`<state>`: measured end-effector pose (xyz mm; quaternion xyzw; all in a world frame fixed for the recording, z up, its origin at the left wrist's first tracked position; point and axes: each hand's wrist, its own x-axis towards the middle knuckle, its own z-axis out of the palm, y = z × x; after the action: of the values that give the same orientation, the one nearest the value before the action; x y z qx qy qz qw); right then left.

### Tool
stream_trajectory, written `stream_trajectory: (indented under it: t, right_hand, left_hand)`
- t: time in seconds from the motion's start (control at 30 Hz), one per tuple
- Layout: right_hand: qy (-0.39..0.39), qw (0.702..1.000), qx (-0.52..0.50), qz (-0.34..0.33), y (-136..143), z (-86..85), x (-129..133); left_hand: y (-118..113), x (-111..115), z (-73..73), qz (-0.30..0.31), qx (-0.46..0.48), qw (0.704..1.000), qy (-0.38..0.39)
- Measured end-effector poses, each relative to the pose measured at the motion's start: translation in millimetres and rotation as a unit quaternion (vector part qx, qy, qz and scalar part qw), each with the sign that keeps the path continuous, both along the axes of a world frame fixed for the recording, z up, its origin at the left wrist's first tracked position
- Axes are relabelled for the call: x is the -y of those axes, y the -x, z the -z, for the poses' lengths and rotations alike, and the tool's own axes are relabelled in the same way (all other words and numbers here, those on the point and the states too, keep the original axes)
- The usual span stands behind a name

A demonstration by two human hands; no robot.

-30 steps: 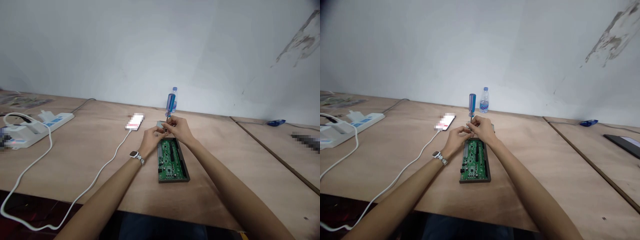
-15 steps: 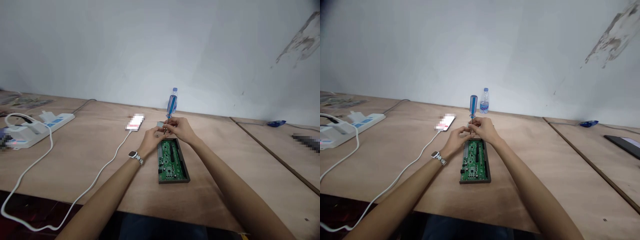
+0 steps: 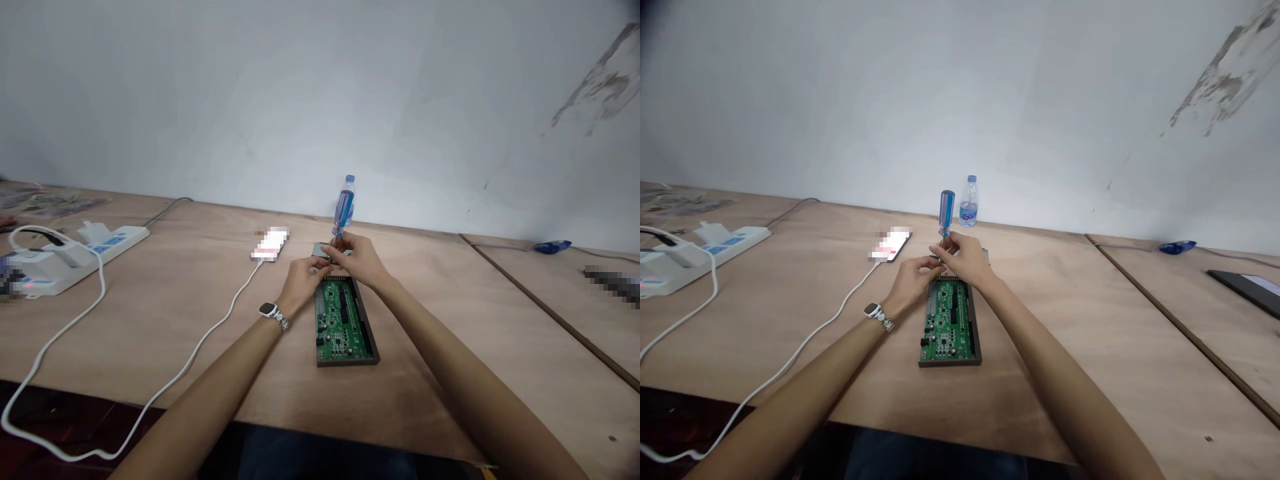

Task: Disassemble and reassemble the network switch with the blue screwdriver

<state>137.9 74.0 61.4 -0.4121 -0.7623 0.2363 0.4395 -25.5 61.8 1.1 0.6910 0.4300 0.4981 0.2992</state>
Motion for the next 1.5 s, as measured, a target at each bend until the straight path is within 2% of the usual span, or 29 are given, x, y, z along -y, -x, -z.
stream_trajectory:
  t: [0.1,0.17,0.43,0.63,0.73,0.87,1.07,1.23,1.33,1.5]
  right_hand:
    - [0.076,0.992,-0.009,-0.097,-5.2,-7.3,3.2]
    - [0.098,0.989,-0.016,-0.112,-7.3,-9.3,3.5]
    - [-0.004,1.0,0.004,-0.012,-4.0,-3.4,2.2]
    - [-0.025,0.999,-0.021,0.025,2.7,1.3,5.7]
    - [-0.022,0.999,-0.02,0.014,1.6,1.1,3.9]
    - [0.002,0.999,0.018,-0.043,-3.2,-2.5,2.2]
    - [-0.016,1.0,0.008,0.016,2.0,-1.2,6.9]
    - [-0.027,0.999,-0.017,0.027,4.6,4.6,5.1]
    - [-0.02,0.999,0.018,0.017,-2.0,4.1,3.6]
    - [-0.011,0.995,0.096,-0.037,-12.8,5.3,5.0]
  left_hand:
    - [5.1,-0.6,0.2,0.047,-0.01,0.999,-0.001]
    - [7.4,-1.0,0.4,0.076,-0.014,0.997,0.0]
    - [7.9,-3.3,1.1,0.113,-0.008,0.994,0.012]
    - [0.2,-1.6,1.4,0.036,0.039,0.999,0.003]
    - [-1.2,-1.0,0.9,0.027,0.028,0.999,-0.006]
    - [1.7,0.8,-1.7,0.042,0.003,0.999,-0.024]
    - [3.9,4.2,-7.1,0.074,-0.049,0.995,-0.045]
    - [2.2,3.7,-7.4,0.087,-0.049,0.995,-0.028]
    - [5.8,2.2,-6.8,0.085,-0.053,0.995,-0.021]
    - [22.2,-1.2,-6.1,0.112,-0.164,0.979,-0.052]
